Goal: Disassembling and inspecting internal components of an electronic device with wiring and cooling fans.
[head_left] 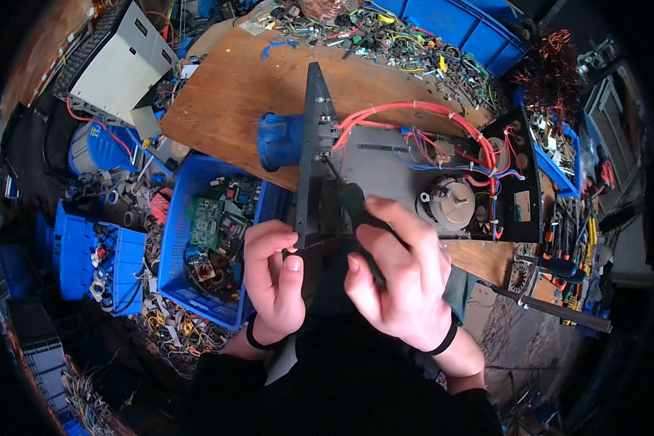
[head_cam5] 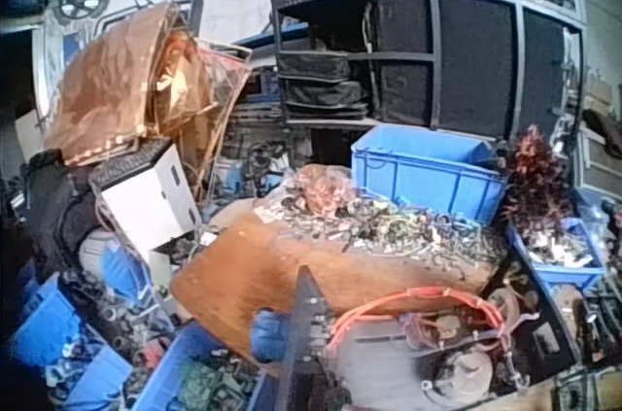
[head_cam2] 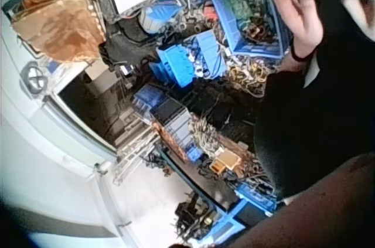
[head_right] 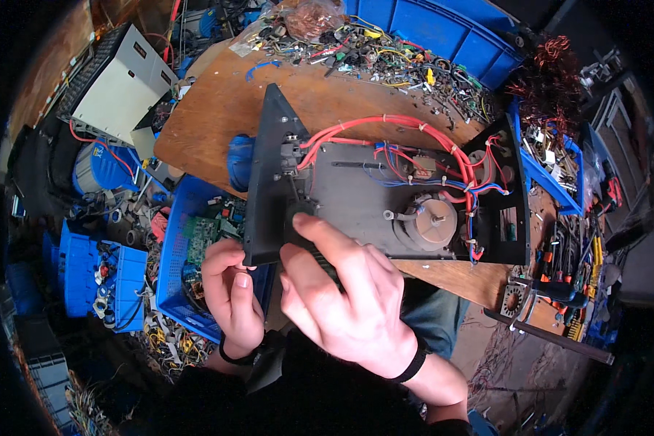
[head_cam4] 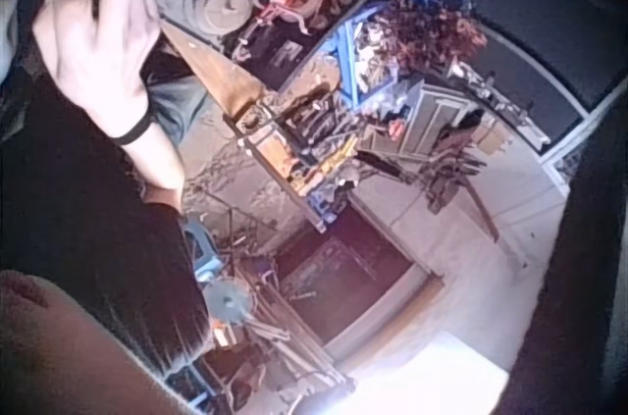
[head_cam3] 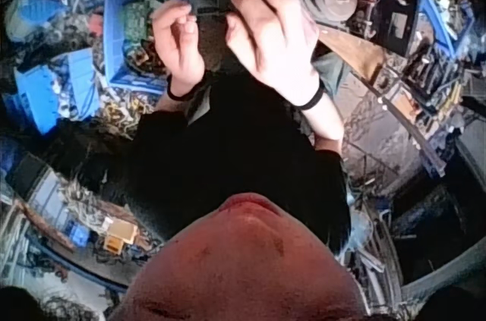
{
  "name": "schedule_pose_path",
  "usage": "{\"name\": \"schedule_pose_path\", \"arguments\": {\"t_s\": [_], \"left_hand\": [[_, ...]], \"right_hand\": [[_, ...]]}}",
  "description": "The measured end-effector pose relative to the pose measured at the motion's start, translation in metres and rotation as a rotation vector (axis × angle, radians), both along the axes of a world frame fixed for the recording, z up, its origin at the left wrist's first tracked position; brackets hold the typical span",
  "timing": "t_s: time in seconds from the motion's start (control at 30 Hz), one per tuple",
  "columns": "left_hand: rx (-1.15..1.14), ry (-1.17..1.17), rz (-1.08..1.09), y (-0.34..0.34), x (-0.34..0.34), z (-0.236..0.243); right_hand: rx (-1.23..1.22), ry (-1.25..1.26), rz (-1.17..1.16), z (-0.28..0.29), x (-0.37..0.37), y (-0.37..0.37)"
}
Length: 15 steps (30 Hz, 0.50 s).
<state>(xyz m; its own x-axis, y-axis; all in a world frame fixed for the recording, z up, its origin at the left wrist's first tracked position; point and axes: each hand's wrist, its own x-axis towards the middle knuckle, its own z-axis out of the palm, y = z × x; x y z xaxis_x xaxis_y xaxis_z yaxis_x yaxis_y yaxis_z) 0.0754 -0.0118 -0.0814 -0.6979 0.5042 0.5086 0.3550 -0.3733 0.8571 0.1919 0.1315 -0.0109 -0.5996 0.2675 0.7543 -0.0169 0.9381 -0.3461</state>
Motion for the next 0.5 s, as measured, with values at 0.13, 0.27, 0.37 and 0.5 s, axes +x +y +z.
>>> {"name": "schedule_pose_path", "arguments": {"t_s": [0.13,0.27,0.37,0.5], "left_hand": [[-0.031,0.031,0.017,-0.001,-0.002,0.003],[-0.021,0.012,0.008,0.001,0.0,0.004],[-0.037,-0.002,-0.005,-0.002,0.0,0.005],[-0.062,0.003,0.007,-0.004,-0.001,0.006]], "right_hand": [[0.02,-0.198,-0.034,0.016,0.008,-0.007],[-0.048,-0.071,0.061,0.002,0.004,-0.003],[-0.011,-0.117,0.01,0.007,0.003,-0.008],[-0.086,-0.055,0.045,0.007,0.0,-0.012]]}}
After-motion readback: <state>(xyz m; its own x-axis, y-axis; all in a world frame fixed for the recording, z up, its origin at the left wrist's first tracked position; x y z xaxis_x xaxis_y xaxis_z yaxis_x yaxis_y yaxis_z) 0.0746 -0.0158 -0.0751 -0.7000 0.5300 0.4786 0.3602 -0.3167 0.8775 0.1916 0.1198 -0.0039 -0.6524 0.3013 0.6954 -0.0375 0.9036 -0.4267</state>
